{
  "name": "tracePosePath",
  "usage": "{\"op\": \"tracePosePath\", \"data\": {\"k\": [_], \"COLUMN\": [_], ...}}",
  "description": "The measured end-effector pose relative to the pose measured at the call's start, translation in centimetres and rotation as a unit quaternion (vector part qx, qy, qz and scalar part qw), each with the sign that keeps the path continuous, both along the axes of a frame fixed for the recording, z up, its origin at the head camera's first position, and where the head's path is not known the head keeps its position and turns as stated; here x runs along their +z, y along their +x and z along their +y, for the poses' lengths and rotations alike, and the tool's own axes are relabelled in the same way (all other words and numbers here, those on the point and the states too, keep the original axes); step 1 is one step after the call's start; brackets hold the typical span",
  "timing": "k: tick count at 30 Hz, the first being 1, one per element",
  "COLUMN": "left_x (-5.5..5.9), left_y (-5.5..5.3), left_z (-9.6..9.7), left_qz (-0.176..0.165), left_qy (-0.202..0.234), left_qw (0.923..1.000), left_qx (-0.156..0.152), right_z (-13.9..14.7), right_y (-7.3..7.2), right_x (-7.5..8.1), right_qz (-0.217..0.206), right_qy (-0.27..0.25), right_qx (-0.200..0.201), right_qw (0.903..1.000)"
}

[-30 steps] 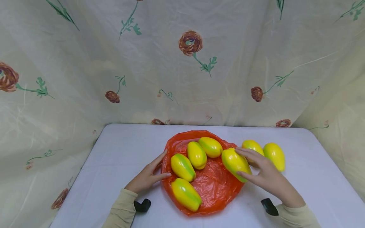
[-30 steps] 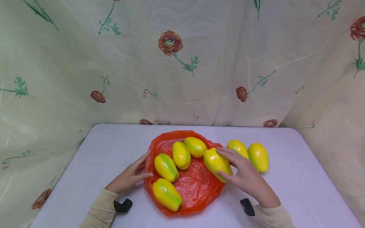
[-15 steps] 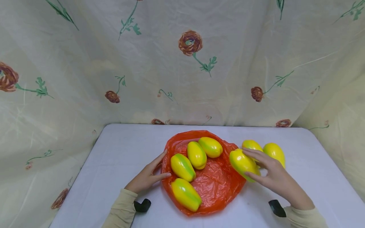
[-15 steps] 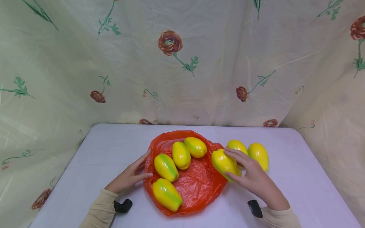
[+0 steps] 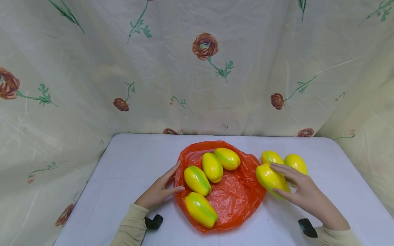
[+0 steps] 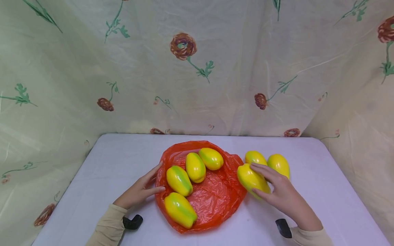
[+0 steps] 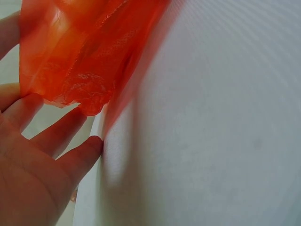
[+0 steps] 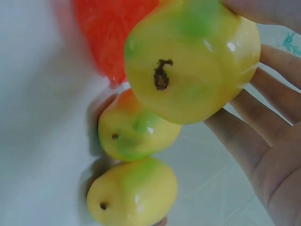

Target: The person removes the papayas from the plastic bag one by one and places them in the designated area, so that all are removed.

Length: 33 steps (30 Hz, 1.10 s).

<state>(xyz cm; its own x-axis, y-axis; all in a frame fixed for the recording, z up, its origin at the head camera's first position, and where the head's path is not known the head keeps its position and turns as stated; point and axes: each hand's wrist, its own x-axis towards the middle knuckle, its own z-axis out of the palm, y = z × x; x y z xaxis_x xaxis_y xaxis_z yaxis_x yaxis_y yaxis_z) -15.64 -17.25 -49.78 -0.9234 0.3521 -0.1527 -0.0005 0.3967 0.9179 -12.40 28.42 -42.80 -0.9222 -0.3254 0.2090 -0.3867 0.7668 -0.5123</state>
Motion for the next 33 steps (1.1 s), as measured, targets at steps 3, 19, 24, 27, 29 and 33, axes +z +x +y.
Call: {"op": "tracePosePath", "data": {"k": [3, 19, 24, 27, 29, 33], "left_x": [-0.1, 0.0, 0.0, 0.0, 0.0, 0.0], "left_y": [0.0, -0.1, -0.1, -0.1, 0.0, 0.0], "left_z": [0.0, 0.0, 0.0, -0.1, -0.1, 0.0], "left_qz": [0.0, 0.002, 0.012, 0.014, 0.015, 0.013], "left_qy": [-0.003, -0.004, -0.007, -0.006, -0.005, -0.009], "left_qw": [1.0, 1.0, 0.9999, 0.9999, 0.9998, 0.9999], "left_qx": [0.0, -0.003, -0.008, -0.008, -0.008, -0.005], "right_z": [0.6, 1.8, 1.9, 1.8, 1.7, 1.6], "right_y": [0.1, 0.0, 0.1, 0.0, 0.0, -0.1], "right_x": [-0.1, -0.6, -0.9, -1.2, -1.3, -1.5], "right_qz": [-0.004, -0.05, -0.066, -0.083, -0.091, -0.103], "right_qy": [0.0, 0.019, 0.017, 0.015, 0.018, 0.023], "right_qx": [-0.005, -0.006, -0.003, -0.003, -0.005, -0.008], "right_qw": [1.0, 0.9985, 0.9977, 0.9964, 0.9956, 0.9944]}}
